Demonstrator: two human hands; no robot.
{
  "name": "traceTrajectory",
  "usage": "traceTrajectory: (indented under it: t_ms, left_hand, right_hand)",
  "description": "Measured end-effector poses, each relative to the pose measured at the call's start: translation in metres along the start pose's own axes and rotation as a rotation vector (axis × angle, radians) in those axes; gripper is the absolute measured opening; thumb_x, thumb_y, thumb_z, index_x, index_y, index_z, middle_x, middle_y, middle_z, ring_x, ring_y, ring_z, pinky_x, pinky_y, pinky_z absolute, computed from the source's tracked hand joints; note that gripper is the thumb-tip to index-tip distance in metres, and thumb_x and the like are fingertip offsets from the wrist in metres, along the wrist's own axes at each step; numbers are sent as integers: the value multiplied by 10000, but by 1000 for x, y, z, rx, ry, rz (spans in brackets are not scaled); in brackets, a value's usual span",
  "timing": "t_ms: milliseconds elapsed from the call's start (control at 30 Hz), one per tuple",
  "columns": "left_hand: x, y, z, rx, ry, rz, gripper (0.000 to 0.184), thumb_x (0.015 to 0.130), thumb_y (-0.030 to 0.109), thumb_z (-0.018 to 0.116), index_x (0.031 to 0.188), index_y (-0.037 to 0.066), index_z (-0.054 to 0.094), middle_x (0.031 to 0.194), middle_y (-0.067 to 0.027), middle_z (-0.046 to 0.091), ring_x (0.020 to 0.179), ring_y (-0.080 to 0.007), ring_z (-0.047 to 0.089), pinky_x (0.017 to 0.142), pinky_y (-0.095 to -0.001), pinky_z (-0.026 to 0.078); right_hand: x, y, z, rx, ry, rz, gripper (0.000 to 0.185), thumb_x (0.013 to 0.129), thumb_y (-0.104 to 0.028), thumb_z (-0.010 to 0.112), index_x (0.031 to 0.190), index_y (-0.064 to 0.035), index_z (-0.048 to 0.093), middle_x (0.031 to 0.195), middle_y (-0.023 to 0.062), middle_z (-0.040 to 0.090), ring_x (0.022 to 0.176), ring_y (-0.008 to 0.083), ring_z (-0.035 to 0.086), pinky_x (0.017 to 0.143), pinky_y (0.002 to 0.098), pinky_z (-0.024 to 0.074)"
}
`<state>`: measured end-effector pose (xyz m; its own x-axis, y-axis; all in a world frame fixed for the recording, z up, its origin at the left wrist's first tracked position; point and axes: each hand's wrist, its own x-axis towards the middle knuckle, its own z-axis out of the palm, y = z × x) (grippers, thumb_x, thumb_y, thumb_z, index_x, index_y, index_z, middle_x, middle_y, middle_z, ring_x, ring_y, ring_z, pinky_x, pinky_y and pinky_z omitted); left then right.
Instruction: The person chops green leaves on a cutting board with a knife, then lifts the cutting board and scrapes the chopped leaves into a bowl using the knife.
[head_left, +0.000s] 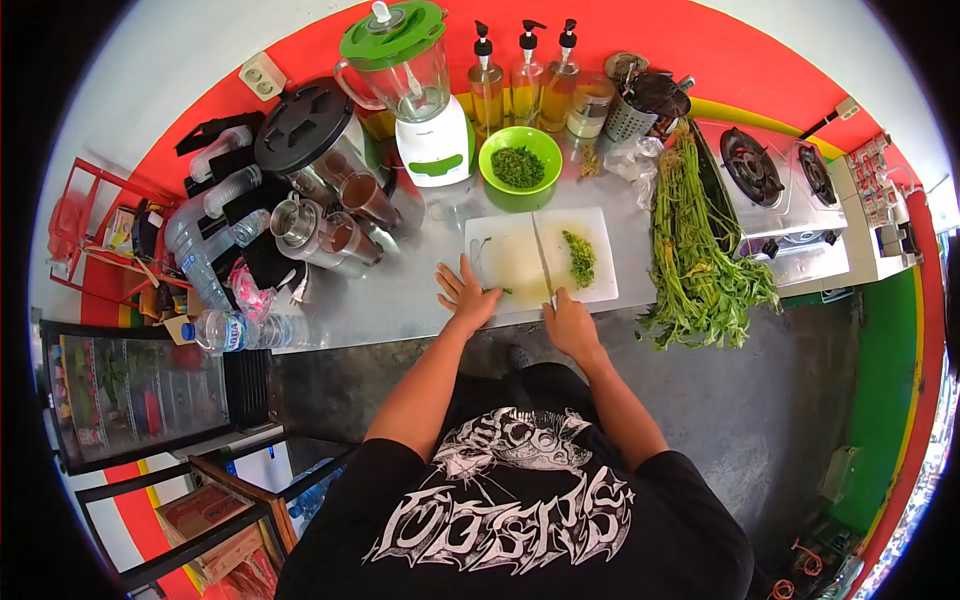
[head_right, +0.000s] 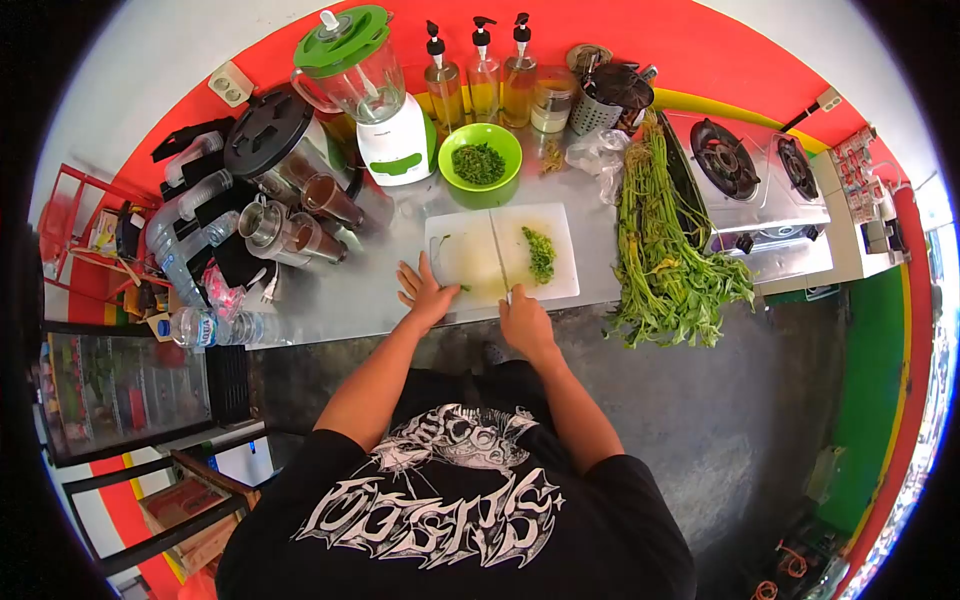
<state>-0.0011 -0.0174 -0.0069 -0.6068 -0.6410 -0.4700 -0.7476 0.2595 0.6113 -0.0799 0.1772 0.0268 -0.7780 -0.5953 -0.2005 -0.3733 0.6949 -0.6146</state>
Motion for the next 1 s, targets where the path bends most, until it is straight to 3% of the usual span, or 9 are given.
traceTrajectory:
  t_ms: [100,367,400,667,1000]
  left_hand:
    - [1,-5,3,9,20,21,1171,783,396,762,1584,155,-58,1568,-274,-296,1456,-411,-297,1130,-637,-114]
    - [-3,-1,3,29,50,41,1221,744,416,813,1579,159,-40,1567,-297,-271,1466,-430,-259,1135,-634,-96]
    - [-3,-2,3,27,53,45,1227,740,418,817,1579,158,-39,1566,-300,-272,1465,-431,-260,1134,-635,-97]
    - [2,-9,6,-5,46,43,1214,752,454,795,1583,165,-42,1573,-279,-276,1463,-414,-278,1130,-639,-105]
    - [0,-5,3,52,25,39,1230,761,418,800,1576,164,-87,1558,-286,-304,1450,-426,-298,1126,-645,-100]
  right_hand:
    - [0,-5,21,72,-32,-94,325,941,-249,583,1037,52,505,803,336,642,781,524,630,722,589,496]
    - [-7,-23,39,10,-150,-45,341,954,-252,556,1072,56,469,794,341,638,785,537,627,740,605,497]
    - [-8,-29,34,2,-198,-6,309,970,-264,527,1062,21,451,869,338,651,836,530,640,779,602,507]
    - [-10,-21,28,-66,-168,3,285,966,-273,528,1069,-18,455,850,322,658,817,526,646,762,604,510]
    - [-9,-27,18,-126,-188,26,330,968,-283,530,1106,8,459,861,320,658,834,524,642,769,608,502]
